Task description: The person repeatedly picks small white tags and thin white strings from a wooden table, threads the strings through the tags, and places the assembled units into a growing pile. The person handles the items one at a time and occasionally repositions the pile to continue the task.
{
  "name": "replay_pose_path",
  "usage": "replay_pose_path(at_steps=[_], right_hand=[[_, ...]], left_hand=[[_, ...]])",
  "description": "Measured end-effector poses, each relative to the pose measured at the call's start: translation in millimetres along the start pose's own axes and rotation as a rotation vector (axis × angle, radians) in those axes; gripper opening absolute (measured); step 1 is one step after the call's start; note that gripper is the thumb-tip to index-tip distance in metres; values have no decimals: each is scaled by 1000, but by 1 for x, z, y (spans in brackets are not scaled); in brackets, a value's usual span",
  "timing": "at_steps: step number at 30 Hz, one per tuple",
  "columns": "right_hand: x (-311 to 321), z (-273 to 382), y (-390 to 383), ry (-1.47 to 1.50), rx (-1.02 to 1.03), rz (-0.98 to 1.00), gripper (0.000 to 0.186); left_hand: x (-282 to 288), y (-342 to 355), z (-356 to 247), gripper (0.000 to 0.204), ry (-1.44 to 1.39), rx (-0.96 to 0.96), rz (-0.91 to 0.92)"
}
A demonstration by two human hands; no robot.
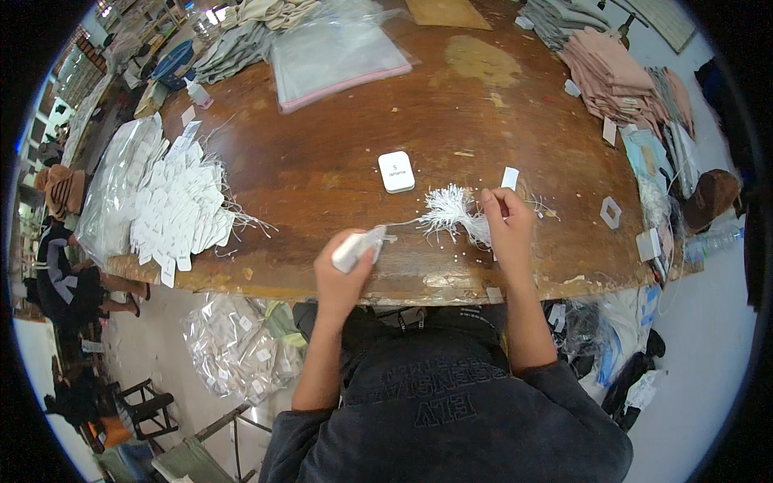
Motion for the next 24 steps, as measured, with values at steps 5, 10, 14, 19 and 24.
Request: replay_pose_path(at_steps=[5, 10, 14, 19, 24], right_hand=[[5, 6, -10, -446, 208, 103, 17], [-4, 11, -13, -416, 215, 129, 15], [10, 18, -9, -198, 140, 70, 14], [14, 17, -3, -82, 59, 28, 12], [12, 9, 0, 119, 53, -11, 9]], left_hand=[[28, 12, 3, 29, 30, 31, -101], [41, 11, -7, 29, 75, -28, -276], [39, 5, -11, 26, 32, -36, -264], [25, 4, -2, 23, -86, 24, -184], [11, -1, -1, 19, -117, 35, -96]])
Point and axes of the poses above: each hand's wrist, its own y-axis towards the middle knuckle, its own x-axis out of the back of the hand, z = x × y, the point moved 7 cm from there along y, towards the middle knuckle, and after that the axes turned 4 degrees about z, right-handed, at the moved point
